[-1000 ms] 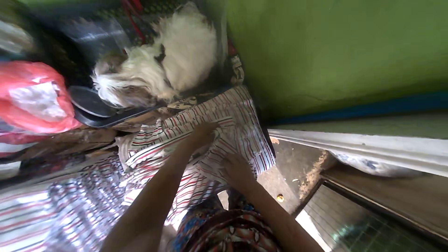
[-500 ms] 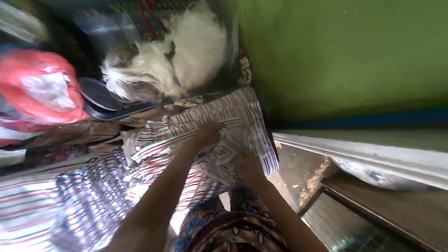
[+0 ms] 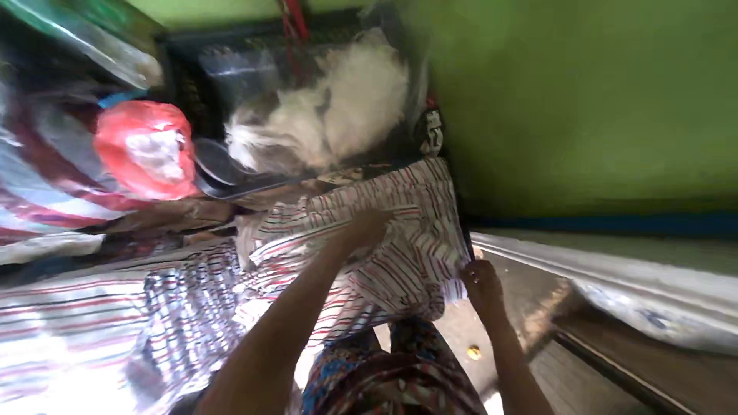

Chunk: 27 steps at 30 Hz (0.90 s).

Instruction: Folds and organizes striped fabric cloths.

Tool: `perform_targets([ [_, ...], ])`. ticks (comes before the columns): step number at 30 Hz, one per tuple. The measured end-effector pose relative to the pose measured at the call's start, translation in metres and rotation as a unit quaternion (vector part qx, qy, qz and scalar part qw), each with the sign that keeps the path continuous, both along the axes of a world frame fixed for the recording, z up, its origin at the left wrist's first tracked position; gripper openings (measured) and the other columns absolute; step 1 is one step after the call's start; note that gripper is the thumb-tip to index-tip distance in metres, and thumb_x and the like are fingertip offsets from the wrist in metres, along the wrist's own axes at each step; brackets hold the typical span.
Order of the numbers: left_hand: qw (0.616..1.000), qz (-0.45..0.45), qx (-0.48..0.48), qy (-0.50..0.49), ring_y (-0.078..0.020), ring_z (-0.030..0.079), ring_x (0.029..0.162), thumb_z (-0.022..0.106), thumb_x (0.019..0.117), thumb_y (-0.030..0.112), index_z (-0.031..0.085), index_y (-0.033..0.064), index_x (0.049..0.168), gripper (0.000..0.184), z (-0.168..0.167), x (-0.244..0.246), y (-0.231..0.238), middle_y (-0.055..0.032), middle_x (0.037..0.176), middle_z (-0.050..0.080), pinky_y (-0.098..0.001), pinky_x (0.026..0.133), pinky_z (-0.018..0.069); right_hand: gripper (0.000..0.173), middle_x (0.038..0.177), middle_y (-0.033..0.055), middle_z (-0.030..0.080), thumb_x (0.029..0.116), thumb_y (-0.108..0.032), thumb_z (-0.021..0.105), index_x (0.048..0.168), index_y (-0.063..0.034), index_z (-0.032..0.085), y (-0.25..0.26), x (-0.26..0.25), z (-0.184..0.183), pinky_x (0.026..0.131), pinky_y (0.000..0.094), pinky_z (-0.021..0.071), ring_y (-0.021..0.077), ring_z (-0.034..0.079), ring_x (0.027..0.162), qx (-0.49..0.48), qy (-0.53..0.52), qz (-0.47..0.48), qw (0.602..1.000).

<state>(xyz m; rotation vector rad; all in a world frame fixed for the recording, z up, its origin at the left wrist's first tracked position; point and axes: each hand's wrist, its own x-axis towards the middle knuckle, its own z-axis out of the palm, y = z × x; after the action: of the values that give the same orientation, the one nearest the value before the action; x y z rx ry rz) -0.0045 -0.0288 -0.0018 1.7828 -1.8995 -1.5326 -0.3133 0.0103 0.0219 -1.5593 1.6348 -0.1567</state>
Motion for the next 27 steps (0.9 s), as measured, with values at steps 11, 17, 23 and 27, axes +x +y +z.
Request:
perform_targets([
  [11,0.999,0.008,-0.043,0.012,-0.0427,0.057,0.126,0.059,0.0962,0.001,0.062,-0.0011,0.135,0.039,-0.028,0.008,0.006,-0.0264,0.132,0.063,-0.0610,0.108,0.0416,0.022,0.114,0.0204,0.073,0.0945,-0.014,0.065,0.109,-0.0017,0.076,0.059,0.078,-0.002,0.093,0.0535,0.0568,0.0395,0.070,0.108,-0.200,-0.075,0.306,0.928],
  [17,0.999,0.007,-0.035,0.013,-0.0459,0.056,0.127,0.059,0.0965,-0.001,0.062,-0.0023,0.135,0.039,-0.017,0.005,0.005,-0.0276,0.132,0.062,-0.0648,0.107,0.0396,0.024,0.117,0.0260,0.070,0.0992,-0.010,0.059,0.106,0.0067,0.075,0.035,0.090,0.016,0.104,0.0480,0.0491,0.0390,0.064,0.117,0.022,-0.136,0.227,0.964],
  [23,1.000,-0.003,0.002,0.019,-0.0462,0.052,0.131,0.055,0.0985,0.001,0.059,-0.0032,0.138,0.040,-0.009,0.005,-0.002,-0.0294,0.135,0.059,-0.0641,0.110,0.0360,0.024,0.109,0.0214,0.069,0.1000,-0.010,0.059,0.107,0.0094,0.072,0.022,0.082,0.009,0.089,0.0292,0.0542,0.0192,0.067,0.097,0.085,-0.199,0.086,0.972],
  [27,1.000,0.000,-0.004,0.020,-0.0454,0.053,0.130,0.055,0.0982,0.000,0.058,-0.0042,0.138,0.040,-0.011,0.005,-0.001,-0.0292,0.135,0.060,-0.0622,0.110,0.0368,0.028,0.116,0.0272,0.067,0.1007,-0.009,0.056,0.115,0.0109,0.069,0.018,0.079,0.013,0.089,0.0391,0.0562,0.0317,0.068,0.099,-0.068,-0.085,0.061,0.992],
])
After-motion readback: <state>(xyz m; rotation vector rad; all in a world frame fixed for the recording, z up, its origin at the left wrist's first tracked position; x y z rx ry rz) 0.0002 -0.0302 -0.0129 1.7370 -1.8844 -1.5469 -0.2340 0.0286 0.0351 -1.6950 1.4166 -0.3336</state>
